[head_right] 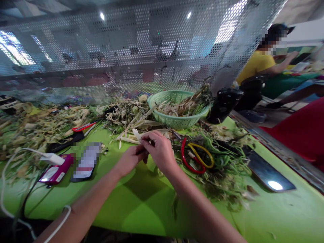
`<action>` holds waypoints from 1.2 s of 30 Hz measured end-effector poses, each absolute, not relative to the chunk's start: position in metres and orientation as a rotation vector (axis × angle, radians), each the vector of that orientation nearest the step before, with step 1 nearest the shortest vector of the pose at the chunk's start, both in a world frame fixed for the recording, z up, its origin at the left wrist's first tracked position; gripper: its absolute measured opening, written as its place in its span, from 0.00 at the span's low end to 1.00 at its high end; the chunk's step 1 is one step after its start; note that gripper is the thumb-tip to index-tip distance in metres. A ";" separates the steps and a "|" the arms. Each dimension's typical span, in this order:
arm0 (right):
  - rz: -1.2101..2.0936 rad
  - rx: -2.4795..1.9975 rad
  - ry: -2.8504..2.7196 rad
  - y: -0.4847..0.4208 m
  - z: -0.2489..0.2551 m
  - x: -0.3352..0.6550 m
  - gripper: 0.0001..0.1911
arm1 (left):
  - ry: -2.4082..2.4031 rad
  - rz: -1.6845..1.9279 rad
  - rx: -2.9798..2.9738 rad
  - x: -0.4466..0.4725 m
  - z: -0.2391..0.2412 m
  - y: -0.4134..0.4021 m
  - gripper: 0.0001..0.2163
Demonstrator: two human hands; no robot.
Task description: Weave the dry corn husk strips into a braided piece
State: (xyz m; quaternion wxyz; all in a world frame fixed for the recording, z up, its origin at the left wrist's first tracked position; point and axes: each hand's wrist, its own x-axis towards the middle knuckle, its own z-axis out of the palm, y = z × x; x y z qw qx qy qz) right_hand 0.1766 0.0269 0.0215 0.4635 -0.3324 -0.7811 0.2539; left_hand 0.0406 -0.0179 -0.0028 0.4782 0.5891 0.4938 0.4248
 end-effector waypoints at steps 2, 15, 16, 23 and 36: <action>0.610 -0.845 -1.866 0.027 0.024 0.180 0.07 | 1.196 1.115 1.366 0.038 0.002 -0.018 0.10; 0.778 -0.964 -2.115 0.028 0.016 0.175 0.12 | 1.033 1.500 0.724 0.028 0.004 -0.012 0.17; 0.780 -0.954 -2.143 0.028 0.016 0.175 0.13 | 0.991 1.504 0.698 0.028 0.005 -0.012 0.17; 0.957 -0.930 -2.075 0.030 0.014 0.176 0.14 | 0.976 1.443 0.727 0.025 0.005 -0.013 0.17; 1.461 -0.814 -1.325 0.033 0.010 0.174 0.12 | 1.005 1.263 0.903 0.032 0.001 -0.017 0.15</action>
